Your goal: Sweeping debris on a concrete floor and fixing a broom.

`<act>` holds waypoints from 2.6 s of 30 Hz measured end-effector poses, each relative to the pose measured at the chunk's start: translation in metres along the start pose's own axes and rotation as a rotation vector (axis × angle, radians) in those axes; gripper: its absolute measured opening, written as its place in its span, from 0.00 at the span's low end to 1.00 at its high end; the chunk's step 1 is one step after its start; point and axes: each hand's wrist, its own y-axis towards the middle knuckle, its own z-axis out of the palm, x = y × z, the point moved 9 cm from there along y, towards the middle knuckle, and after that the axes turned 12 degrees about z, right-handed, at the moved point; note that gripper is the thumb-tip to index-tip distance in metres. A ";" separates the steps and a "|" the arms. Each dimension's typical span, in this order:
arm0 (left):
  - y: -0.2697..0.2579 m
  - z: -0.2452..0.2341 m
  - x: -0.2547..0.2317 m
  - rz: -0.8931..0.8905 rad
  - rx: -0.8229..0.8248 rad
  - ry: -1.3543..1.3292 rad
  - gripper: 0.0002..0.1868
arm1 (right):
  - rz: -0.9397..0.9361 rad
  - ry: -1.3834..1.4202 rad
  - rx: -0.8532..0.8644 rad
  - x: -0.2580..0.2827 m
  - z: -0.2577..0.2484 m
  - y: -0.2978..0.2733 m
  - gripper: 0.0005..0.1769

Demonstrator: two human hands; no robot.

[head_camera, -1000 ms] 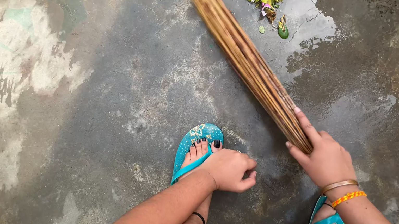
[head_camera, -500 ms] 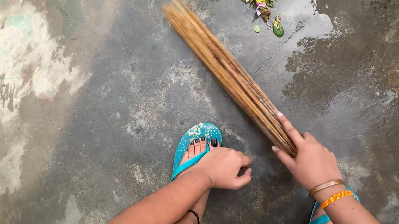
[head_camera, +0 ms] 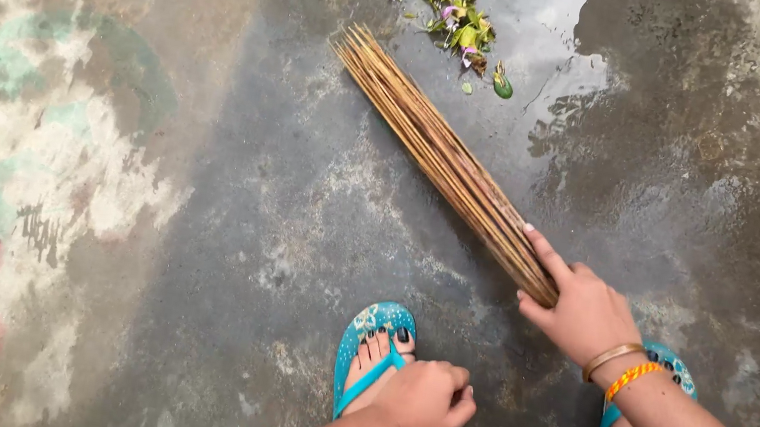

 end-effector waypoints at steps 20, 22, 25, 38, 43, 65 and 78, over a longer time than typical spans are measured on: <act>0.022 -0.014 0.042 0.104 -0.166 0.072 0.14 | -0.089 0.108 0.030 0.032 0.021 -0.026 0.51; 0.029 -0.019 0.043 0.101 -0.176 0.079 0.13 | -0.167 0.135 -0.030 0.041 0.015 -0.025 0.50; 0.033 -0.031 0.051 0.059 -0.209 0.034 0.12 | -0.312 0.068 0.081 0.058 0.041 -0.021 0.51; 0.022 -0.066 0.074 -0.116 -0.507 -0.062 0.12 | -0.150 0.205 -0.091 0.024 0.013 -0.025 0.46; 0.022 -0.064 0.079 -0.167 -0.488 -0.108 0.12 | -0.329 0.037 -0.004 0.043 0.037 -0.031 0.44; 0.019 -0.066 0.086 -0.221 -0.508 -0.129 0.11 | -0.148 0.029 -0.078 0.019 0.029 -0.011 0.46; 0.020 -0.063 0.085 -0.217 -0.460 -0.102 0.12 | -0.333 -0.061 0.049 0.051 0.042 -0.022 0.46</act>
